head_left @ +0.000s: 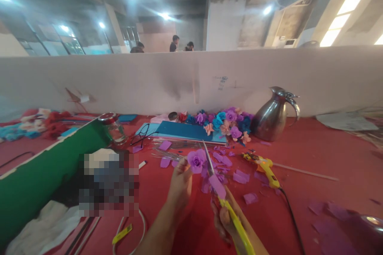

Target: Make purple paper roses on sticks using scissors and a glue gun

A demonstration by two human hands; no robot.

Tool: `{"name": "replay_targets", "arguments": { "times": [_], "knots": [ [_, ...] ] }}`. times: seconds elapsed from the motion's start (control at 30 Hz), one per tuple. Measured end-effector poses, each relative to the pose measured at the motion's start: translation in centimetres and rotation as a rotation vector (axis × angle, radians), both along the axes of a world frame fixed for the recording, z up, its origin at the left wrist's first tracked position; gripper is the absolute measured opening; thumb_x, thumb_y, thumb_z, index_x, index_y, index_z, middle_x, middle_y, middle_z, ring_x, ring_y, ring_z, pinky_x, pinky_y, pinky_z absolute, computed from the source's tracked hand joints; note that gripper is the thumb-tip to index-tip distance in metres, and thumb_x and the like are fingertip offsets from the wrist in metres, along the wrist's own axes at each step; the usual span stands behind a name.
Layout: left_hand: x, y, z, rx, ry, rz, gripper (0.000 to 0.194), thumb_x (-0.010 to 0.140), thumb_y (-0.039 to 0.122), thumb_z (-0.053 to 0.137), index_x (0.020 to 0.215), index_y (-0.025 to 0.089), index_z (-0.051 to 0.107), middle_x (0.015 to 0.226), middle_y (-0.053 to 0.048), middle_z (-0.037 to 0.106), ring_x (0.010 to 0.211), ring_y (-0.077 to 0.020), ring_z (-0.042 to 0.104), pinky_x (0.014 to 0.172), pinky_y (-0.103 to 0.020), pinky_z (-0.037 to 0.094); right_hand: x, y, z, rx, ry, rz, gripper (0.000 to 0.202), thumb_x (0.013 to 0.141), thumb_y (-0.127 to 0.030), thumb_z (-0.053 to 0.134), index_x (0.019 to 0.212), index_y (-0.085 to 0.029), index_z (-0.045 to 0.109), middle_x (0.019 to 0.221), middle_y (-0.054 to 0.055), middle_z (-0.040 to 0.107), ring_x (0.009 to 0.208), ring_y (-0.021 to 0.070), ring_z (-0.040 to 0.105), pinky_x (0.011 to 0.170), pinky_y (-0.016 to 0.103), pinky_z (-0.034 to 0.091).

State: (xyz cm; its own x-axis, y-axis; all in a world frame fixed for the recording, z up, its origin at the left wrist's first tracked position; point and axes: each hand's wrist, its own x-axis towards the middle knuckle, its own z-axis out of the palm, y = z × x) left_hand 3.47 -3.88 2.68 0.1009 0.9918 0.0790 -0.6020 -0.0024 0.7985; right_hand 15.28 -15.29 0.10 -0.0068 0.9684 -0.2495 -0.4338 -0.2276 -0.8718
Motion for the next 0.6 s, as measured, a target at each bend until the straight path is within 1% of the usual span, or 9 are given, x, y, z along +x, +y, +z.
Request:
{"name": "replay_targets", "arguments": {
  "times": [0.1,0.2,0.27,0.33,0.43,0.6],
  "knots": [
    [0.0,0.0,0.1,-0.007,0.001,-0.005,0.023,0.056,0.022,0.080,0.078,0.020,0.072,0.081,-0.003,0.074,0.090,-0.0218,0.066,0.084,-0.032,0.047,-0.1,-0.1,0.4,-0.019,0.028,-0.015,0.085,0.056,-0.063,0.078,0.130,-0.033,0.049,0.075,0.000,0.056,0.051,0.0109,0.048,0.047,0.023,0.042],
    [0.0,0.0,0.1,-0.005,0.005,0.008,0.023,0.054,0.021,0.081,0.076,0.021,0.072,0.079,-0.002,0.074,0.089,-0.0217,0.066,0.084,-0.032,0.047,-0.1,-0.1,0.7,-0.035,0.053,-0.023,0.084,0.058,-0.063,0.076,0.130,-0.031,0.049,0.062,-0.005,0.048,0.041,0.0076,0.037,0.039,0.020,0.033],
    [0.0,0.0,0.1,-0.001,0.016,0.011,0.023,0.055,0.022,0.081,0.076,0.021,0.073,0.079,-0.003,0.074,0.089,-0.0217,0.066,0.085,-0.032,0.047,-0.1,0.0,0.9,-0.040,0.070,-0.026,0.082,0.059,-0.064,0.075,0.129,-0.030,0.050,0.057,-0.006,0.043,0.039,0.0065,0.032,0.037,0.018,0.029],
    [0.0,0.0,0.0,0.001,0.027,0.013,0.022,0.057,0.023,0.080,0.078,0.021,0.073,0.081,-0.003,0.075,0.089,-0.0215,0.066,0.086,-0.032,0.047,-0.1,0.0,1.1,-0.045,0.084,-0.029,0.081,0.058,-0.065,0.075,0.127,-0.029,0.051,0.056,-0.007,0.042,0.038,0.0061,0.031,0.037,0.018,0.027],
    [-0.1,0.1,-0.4,0.004,0.026,0.021,0.020,0.059,0.023,0.079,0.078,0.021,0.073,0.082,-0.003,0.075,0.091,-0.0204,0.065,0.089,-0.032,0.045,-0.1,0.0,1.3,-0.058,0.100,-0.031,0.082,0.057,-0.064,0.076,0.127,-0.030,0.051,0.056,-0.007,0.044,0.038,0.0063,0.032,0.037,0.019,0.029],
    [-0.1,0.1,-0.5,-0.028,0.020,0.048,0.018,0.056,0.018,0.079,0.071,0.020,0.072,0.080,-0.002,0.074,0.089,-0.0192,0.065,0.090,-0.031,0.044,0.2,-0.1,1.7,-0.078,0.115,-0.030,0.085,0.054,-0.062,0.079,0.128,-0.032,0.050,0.063,-0.004,0.051,0.039,0.0066,0.036,0.038,0.020,0.031]
  ]
}}
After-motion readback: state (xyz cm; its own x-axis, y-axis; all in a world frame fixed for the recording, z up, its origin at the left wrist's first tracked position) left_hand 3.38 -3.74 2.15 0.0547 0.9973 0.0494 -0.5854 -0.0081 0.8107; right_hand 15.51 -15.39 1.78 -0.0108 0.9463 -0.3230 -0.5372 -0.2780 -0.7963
